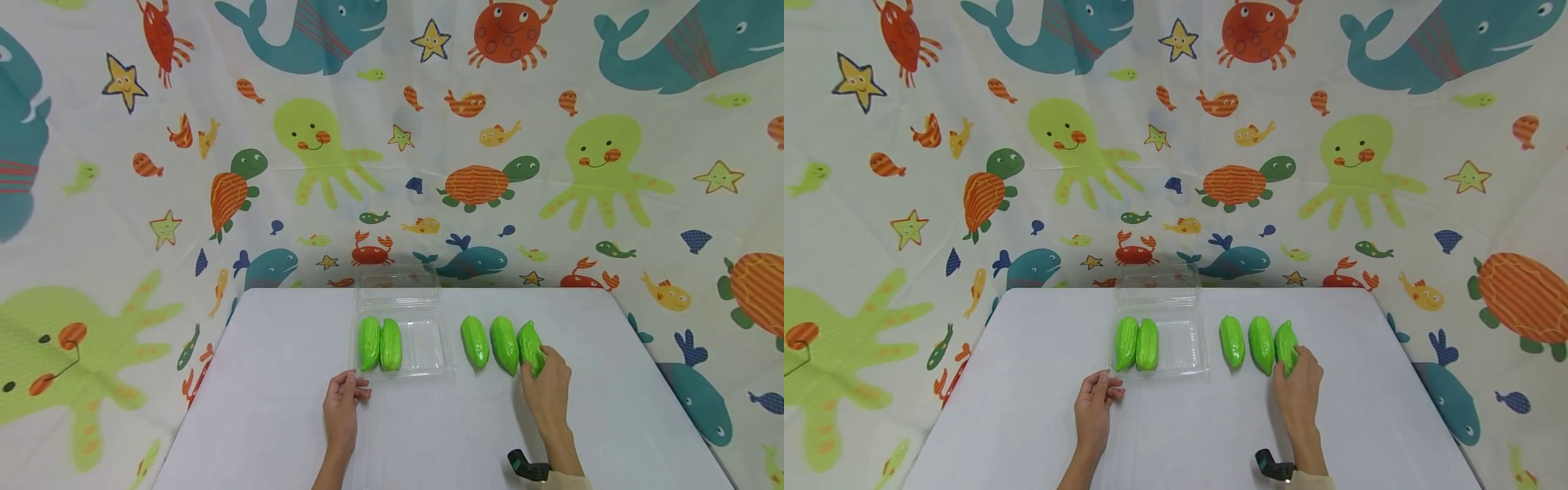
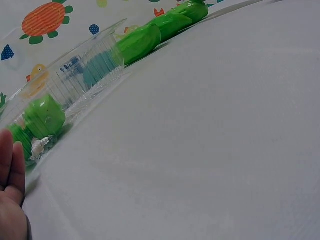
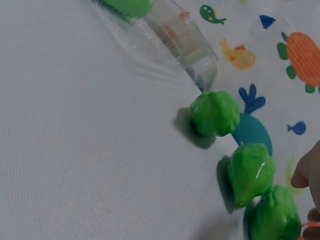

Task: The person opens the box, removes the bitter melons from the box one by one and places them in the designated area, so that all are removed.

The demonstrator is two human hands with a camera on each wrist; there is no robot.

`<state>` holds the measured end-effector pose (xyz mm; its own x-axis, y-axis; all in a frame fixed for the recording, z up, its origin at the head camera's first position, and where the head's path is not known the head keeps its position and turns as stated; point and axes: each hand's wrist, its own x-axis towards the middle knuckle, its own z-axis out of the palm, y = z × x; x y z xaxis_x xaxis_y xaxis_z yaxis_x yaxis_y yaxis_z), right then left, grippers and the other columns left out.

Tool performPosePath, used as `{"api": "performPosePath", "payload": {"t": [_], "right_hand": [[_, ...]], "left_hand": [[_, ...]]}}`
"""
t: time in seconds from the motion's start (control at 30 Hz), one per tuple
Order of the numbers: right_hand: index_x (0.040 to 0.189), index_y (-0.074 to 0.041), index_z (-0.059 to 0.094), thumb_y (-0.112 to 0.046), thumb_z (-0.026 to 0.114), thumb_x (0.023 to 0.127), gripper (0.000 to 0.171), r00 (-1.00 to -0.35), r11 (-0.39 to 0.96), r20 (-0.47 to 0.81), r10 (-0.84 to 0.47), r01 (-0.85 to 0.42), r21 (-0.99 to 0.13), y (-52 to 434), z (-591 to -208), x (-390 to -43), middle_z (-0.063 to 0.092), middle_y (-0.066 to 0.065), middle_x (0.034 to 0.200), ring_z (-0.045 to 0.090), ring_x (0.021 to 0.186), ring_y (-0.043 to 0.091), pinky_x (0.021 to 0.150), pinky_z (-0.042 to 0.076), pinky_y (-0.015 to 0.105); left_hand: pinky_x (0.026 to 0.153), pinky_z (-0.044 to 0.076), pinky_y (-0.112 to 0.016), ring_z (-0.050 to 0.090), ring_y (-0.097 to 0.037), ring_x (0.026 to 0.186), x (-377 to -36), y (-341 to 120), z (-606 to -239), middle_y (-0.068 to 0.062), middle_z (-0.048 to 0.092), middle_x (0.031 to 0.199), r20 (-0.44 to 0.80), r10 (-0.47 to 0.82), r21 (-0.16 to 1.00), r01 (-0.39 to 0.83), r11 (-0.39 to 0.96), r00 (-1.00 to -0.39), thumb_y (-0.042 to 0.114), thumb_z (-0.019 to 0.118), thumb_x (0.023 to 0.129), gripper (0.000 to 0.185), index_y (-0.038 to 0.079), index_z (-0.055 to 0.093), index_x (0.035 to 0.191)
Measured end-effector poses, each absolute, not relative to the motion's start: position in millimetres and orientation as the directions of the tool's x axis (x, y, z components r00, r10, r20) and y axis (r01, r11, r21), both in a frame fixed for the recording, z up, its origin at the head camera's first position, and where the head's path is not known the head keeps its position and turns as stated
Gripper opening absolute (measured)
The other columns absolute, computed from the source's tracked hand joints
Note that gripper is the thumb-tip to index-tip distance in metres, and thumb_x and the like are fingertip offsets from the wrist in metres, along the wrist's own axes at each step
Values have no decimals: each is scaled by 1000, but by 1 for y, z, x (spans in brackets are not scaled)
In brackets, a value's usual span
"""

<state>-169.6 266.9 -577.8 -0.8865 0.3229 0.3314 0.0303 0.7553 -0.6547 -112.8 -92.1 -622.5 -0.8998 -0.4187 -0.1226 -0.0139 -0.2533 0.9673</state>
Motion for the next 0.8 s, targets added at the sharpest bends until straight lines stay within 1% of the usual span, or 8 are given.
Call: {"api": "performPosePath", "payload": {"t": [0.27,0.37,0.5,0.73,0.8], "right_hand": [[124,15,54,-4,60,89,41,-884,756,341,320,21,-654,264,-577,-171,58,36,120,54,107,47,83,47,56],[124,15,55,-5,60,90,40,-889,757,329,317,28,-653,263,-579,-172,57,37,123,53,112,50,88,47,60],[122,15,57,-5,60,90,37,-893,753,321,316,31,-657,262,-580,-172,57,37,124,52,118,52,96,45,63],[120,15,57,-4,60,90,35,-894,754,317,316,35,-656,262,-582,-171,55,36,126,50,118,52,93,45,63],[119,15,58,-4,61,90,35,-892,757,321,317,34,-652,261,-582,-170,55,36,126,49,118,52,93,45,62]], "left_hand": [[72,60,-24,69,-12,73,-114,-94,-624,-11,70,91,-103,-418,972,-2,-234,-902,29,53,105,39,-6,54,122],[73,60,-24,69,-12,73,-115,-94,-624,-11,70,91,-97,-416,971,5,-237,-904,29,54,105,40,-7,54,122],[73,61,-24,69,-12,73,-116,-95,-625,-9,69,90,-86,-414,971,17,-239,-906,29,54,105,40,-7,54,122],[74,61,-24,69,-12,72,-118,-95,-627,-5,69,88,-93,-417,970,12,-242,-904,30,55,104,37,-3,55,121],[74,61,-25,69,-12,72,-118,-95,-627,-6,69,89,-98,-412,968,10,-251,-906,30,56,104,37,-3,55,121]]}}
